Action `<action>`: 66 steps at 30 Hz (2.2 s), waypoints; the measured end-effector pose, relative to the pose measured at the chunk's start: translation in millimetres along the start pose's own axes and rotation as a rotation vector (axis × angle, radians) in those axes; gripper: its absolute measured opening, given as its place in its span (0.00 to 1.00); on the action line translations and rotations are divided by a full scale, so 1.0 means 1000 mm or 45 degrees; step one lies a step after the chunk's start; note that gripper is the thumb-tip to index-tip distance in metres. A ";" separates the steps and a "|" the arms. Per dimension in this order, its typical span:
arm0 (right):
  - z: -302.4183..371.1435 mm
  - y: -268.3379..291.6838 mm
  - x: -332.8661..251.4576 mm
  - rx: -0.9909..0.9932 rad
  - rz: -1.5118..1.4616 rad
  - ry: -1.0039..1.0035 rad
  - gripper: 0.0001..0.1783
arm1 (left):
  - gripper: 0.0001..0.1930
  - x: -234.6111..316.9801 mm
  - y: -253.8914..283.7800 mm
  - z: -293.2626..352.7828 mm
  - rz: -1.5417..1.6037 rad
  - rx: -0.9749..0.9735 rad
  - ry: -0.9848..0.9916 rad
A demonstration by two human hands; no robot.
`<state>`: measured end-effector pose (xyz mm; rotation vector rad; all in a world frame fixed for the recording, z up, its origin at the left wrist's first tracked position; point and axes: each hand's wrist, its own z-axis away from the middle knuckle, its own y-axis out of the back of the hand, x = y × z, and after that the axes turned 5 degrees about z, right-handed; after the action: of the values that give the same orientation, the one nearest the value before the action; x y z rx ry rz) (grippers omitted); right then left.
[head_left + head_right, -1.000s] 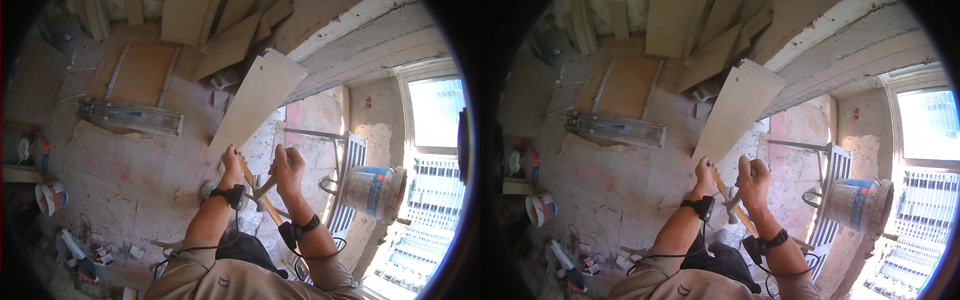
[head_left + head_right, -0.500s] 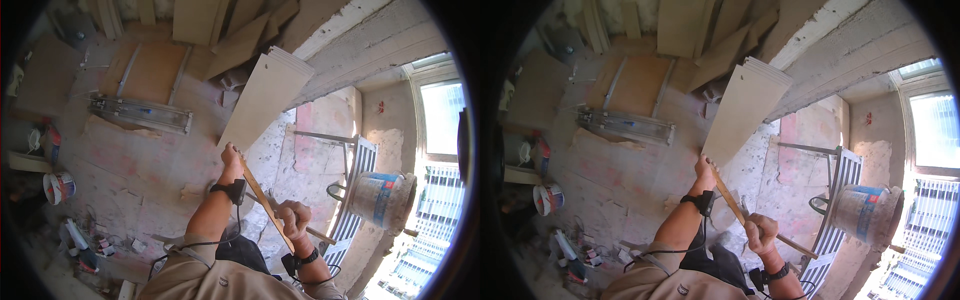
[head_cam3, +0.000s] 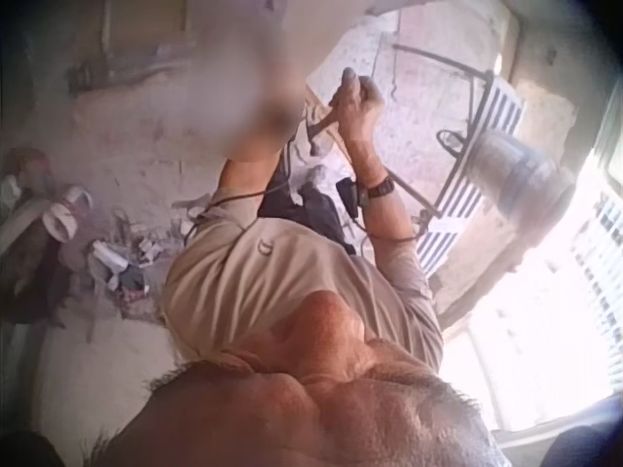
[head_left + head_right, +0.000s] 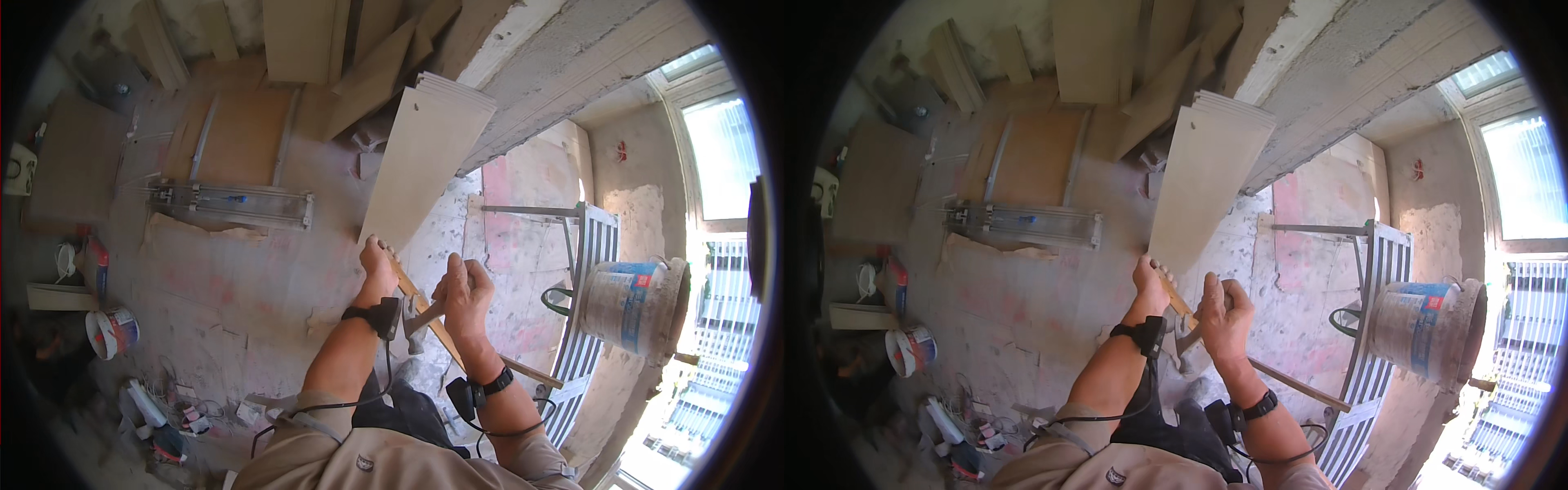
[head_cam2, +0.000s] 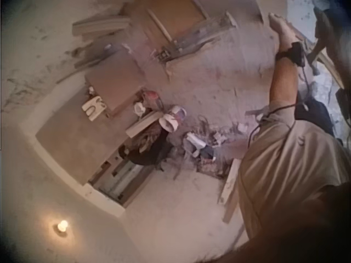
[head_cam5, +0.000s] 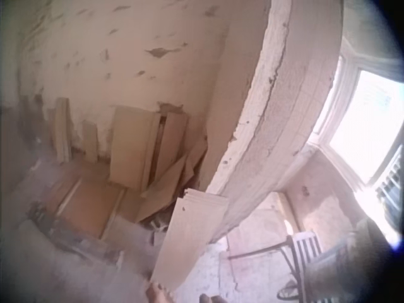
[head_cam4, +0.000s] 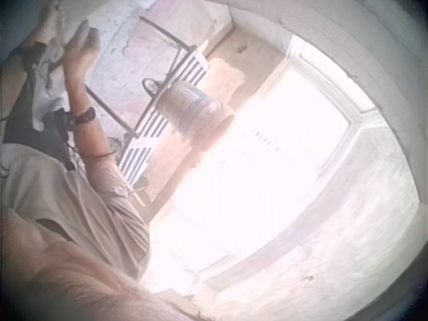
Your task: Checking wall alignment using a wooden board and hammer, then scraping debris from the floor with a shovel.
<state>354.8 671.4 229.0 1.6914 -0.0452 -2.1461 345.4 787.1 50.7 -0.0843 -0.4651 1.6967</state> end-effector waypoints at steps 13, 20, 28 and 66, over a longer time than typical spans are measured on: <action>-0.018 -0.008 -0.007 0.283 -0.205 -0.181 0.21 | 0.16 -0.002 0.004 -0.008 0.009 0.008 0.086; -0.033 0.003 -0.020 0.320 -0.267 -0.188 0.22 | 0.17 -0.003 0.004 -0.009 0.006 0.024 0.079; -0.028 0.017 -0.021 0.217 -0.309 -0.273 0.20 | 0.18 0.006 0.008 0.001 -0.016 -0.047 0.126; 0.024 -0.044 -0.029 -0.197 0.223 -0.110 0.19 | 0.19 0.030 0.055 0.025 0.168 -0.015 0.011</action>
<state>324.9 716.0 249.8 1.4527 -0.0484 -2.0361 280.6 803.2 60.6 -0.1337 -0.4718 1.8221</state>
